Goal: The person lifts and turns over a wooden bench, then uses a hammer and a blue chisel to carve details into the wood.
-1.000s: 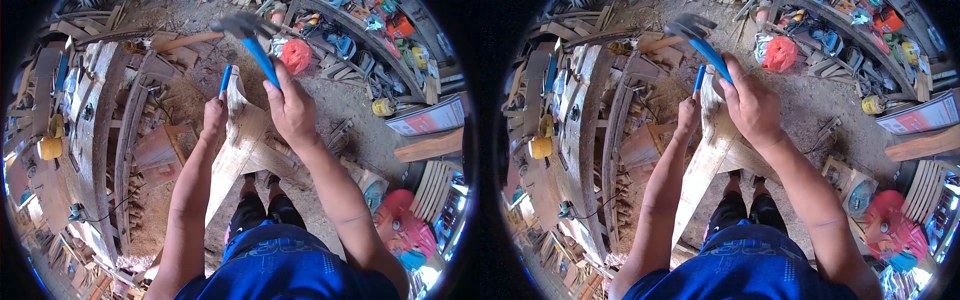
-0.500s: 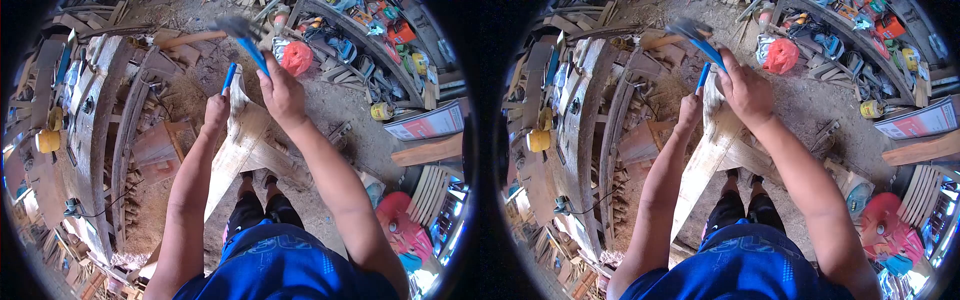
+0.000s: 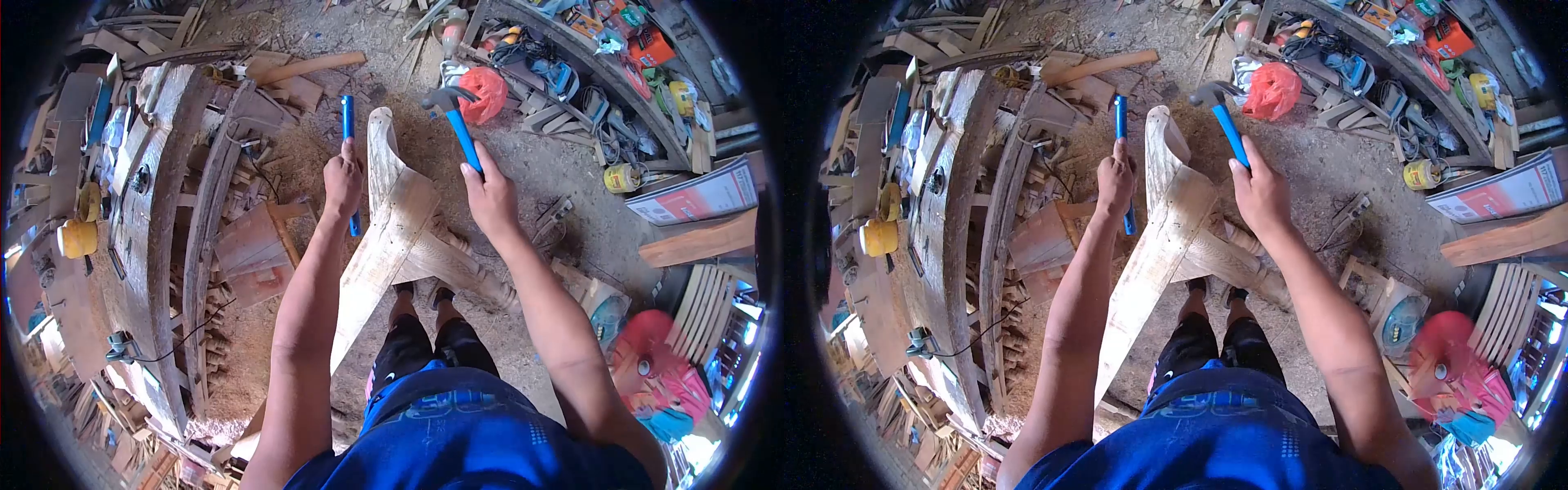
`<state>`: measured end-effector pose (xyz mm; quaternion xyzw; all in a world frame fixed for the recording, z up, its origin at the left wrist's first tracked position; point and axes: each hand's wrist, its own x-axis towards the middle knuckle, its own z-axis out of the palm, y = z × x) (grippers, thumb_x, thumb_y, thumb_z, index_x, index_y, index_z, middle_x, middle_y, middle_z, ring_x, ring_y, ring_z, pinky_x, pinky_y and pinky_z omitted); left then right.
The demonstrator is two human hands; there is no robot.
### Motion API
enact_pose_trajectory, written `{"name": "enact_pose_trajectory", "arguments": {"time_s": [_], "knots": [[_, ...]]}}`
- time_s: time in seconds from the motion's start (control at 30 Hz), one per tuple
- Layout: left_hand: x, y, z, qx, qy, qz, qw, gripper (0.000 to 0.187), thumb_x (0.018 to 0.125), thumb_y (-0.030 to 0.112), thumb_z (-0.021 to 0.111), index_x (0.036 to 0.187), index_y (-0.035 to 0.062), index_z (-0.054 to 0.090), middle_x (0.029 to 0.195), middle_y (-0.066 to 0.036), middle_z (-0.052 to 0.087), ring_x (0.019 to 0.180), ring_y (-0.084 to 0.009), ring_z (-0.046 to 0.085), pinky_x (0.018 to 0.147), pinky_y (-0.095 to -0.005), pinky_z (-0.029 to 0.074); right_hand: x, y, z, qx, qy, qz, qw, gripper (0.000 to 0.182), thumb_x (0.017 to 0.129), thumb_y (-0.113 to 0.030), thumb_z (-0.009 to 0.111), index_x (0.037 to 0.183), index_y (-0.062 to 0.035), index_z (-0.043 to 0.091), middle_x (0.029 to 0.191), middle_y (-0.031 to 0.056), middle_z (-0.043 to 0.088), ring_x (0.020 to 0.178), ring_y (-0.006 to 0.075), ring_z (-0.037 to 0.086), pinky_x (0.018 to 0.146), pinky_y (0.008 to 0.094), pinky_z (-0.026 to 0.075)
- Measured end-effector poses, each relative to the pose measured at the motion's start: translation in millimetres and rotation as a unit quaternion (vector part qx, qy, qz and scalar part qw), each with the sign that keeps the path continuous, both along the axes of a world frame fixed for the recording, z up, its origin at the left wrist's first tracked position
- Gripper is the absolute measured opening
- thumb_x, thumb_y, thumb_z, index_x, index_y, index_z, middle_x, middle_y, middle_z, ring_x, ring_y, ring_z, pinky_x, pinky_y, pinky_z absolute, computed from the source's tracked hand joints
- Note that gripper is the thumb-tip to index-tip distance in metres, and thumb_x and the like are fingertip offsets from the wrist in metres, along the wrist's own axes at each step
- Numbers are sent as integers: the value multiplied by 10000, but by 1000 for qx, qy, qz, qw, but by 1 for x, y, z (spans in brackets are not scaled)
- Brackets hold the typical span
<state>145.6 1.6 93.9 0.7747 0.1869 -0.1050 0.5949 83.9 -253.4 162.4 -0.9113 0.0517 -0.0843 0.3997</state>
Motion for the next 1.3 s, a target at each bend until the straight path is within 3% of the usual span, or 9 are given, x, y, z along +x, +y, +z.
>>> {"name": "enact_pose_trajectory", "arguments": {"time_s": [0.13,0.3,0.47,0.53,0.63,0.73,1.03,1.1,1.3], "knots": [[6,-6,-7,65,-62,-13,996,671,1003,532,371,504,93,467,445,-2,413,385,-130,401,415,-317,330,-11,0,-7,24,33,-32,999,399,915,-247,611,1280,-94,559,944,227,672,837,398,667,693,440,532],[7,-9,-7,127,-12,-48,991,676,1001,503,390,644,-37,584,553,-144,540,527,-219,506,577,-400,436,-15,-1,-7,21,11,-26,999,398,917,-237,609,1283,-90,555,986,222,670,866,387,669,710,434,533],[-4,-10,-14,123,-29,-60,990,685,994,523,390,648,-33,591,557,-143,546,522,-223,508,582,-404,439,-15,0,-1,29,45,-19,998,396,921,-229,605,1287,-88,548,997,216,669,871,382,670,710,434,535],[-7,-11,-11,133,-28,-64,989,688,992,528,388,650,-32,594,558,-143,552,519,-226,504,584,-407,440,-15,1,0,14,14,-6,1000,414,932,-230,610,1303,-58,544,870,206,668,732,270,676,663,361,511],[-9,-9,-14,140,-53,-51,987,690,990,526,392,665,-49,590,564,-166,552,528,-234,526,590,-419,443,-13,4,0,15,11,-4,1000,414,930,-225,614,1300,-55,544,851,197,667,714,265,674,648,362,510],[-9,-4,-24,148,-23,-45,988,697,984,558,381,628,-15,554,551,-104,518,546,-197,499,573,-397,421,-11,7,5,24,28,-3,999,388,920,-230,608,1283,-103,553,981,209,674,840,378,672,693,430,535],[-7,-1,-23,184,-45,-60,980,671,992,532,373,651,-15,558,564,-134,528,544,-249,513,591,-410,433,-2,17,11,9,-28,22,999,390,915,-209,612,1278,-83,549,919,207,676,799,377,670,662,430,531],[-5,0,-19,220,-61,-86,970,647,995,464,395,720,-80,611,667,-303,576,684,-469,606,636,-490,459,2,20,13,-1,-44,34,998,393,913,-205,613,1283,-87,547,925,201,676,791,369,672,651,427,531],[0,1,0,258,-40,-112,959,644,994,443,398,709,-91,617,697,-320,581,747,-483,607,680,-525,468,21,40,58,-17,-158,66,985,410,909,-182,631,1297,-80,545,974,202,677,810,342,685,662,399,540]]}}
